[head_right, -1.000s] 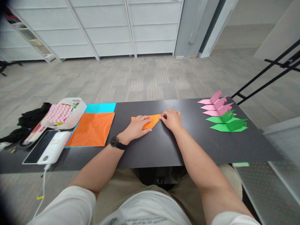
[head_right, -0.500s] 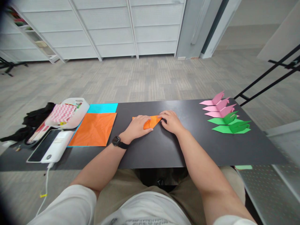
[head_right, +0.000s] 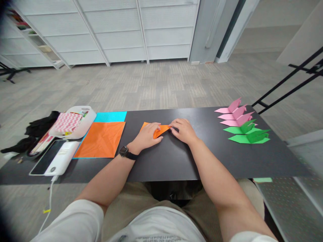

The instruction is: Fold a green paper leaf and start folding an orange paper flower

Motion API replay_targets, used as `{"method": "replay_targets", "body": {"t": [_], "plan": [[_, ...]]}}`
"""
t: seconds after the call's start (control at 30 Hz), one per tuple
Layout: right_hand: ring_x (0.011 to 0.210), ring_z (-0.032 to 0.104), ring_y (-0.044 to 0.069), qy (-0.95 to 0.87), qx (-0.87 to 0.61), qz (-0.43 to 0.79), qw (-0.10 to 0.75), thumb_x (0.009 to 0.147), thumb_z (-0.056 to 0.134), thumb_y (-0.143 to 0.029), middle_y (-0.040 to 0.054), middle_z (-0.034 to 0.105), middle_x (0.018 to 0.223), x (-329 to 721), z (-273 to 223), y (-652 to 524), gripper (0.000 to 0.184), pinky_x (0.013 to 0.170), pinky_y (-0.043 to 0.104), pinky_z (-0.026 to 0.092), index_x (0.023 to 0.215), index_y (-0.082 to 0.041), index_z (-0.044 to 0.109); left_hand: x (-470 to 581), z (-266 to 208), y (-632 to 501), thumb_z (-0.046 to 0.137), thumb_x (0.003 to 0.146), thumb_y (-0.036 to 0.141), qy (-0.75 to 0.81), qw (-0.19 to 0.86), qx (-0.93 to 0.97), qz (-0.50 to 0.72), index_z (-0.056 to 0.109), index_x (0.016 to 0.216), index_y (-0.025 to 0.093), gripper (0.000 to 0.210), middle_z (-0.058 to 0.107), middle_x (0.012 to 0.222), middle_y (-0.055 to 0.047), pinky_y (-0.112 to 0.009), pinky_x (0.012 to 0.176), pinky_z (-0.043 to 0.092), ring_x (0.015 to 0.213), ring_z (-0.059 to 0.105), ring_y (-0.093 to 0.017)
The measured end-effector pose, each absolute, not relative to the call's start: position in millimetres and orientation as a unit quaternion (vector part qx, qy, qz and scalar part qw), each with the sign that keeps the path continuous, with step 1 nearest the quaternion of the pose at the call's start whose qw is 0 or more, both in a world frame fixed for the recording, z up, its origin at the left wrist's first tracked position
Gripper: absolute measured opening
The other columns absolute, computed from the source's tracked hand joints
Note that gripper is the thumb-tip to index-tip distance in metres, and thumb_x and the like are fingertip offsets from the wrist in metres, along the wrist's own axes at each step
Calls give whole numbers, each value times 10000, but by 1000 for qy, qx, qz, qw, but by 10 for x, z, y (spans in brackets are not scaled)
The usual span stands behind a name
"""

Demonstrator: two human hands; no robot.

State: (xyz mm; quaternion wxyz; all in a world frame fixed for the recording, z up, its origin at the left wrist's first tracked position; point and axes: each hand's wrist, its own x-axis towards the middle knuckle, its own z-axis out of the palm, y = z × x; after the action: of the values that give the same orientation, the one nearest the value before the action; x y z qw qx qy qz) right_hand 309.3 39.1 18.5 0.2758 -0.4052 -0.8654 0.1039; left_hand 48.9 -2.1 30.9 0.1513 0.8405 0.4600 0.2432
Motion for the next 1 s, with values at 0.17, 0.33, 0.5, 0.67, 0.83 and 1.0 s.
{"method": "replay_targets", "body": {"t": [0.17,0.33,0.5,0.67,0.83,1.0], "plan": [[1108,694,276,-859,-411,81,294,1023,599,-298,78,779,1135,3117,212,376,212,1062,482,434,1100,-272,794,470,340,-2,652,968,228,475,97,829,280,731,1001,215,87,693,1292,-101,-461,1142,504,1229,644,-266],[1072,701,281,-832,-428,137,325,990,629,-330,77,779,1074,3138,258,385,167,1039,487,479,1016,-279,786,418,410,14,618,1052,304,504,78,803,308,794,970,226,210,733,1079,-79,-441,1026,520,1047,656,-244],[1041,725,276,-752,-415,265,438,951,706,-457,73,780,1065,3107,282,373,184,1035,492,549,919,-282,757,382,468,-20,645,1058,324,493,106,776,379,831,1055,267,195,773,1016,-53,-414,964,532,989,678,-227],[895,724,262,-642,-433,394,496,825,825,-631,42,768,927,3072,246,344,366,928,481,610,911,-285,742,413,524,-70,708,1011,327,452,202,721,485,831,1033,255,144,784,1001,-47,-359,882,572,933,715,-199],[907,725,259,-635,-402,449,483,749,872,-701,42,774,935,3030,287,305,458,932,473,610,869,-280,738,433,483,-49,752,962,368,433,309,660,530,799,998,219,160,780,988,-55,-348,872,581,919,723,-194],[916,708,257,-641,-392,454,478,768,858,-709,49,760,929,3027,348,278,457,931,469,602,833,-278,721,471,388,-5,763,941,446,425,423,599,530,707,1136,208,313,744,997,-49,-328,881,596,923,717,-178]]}}
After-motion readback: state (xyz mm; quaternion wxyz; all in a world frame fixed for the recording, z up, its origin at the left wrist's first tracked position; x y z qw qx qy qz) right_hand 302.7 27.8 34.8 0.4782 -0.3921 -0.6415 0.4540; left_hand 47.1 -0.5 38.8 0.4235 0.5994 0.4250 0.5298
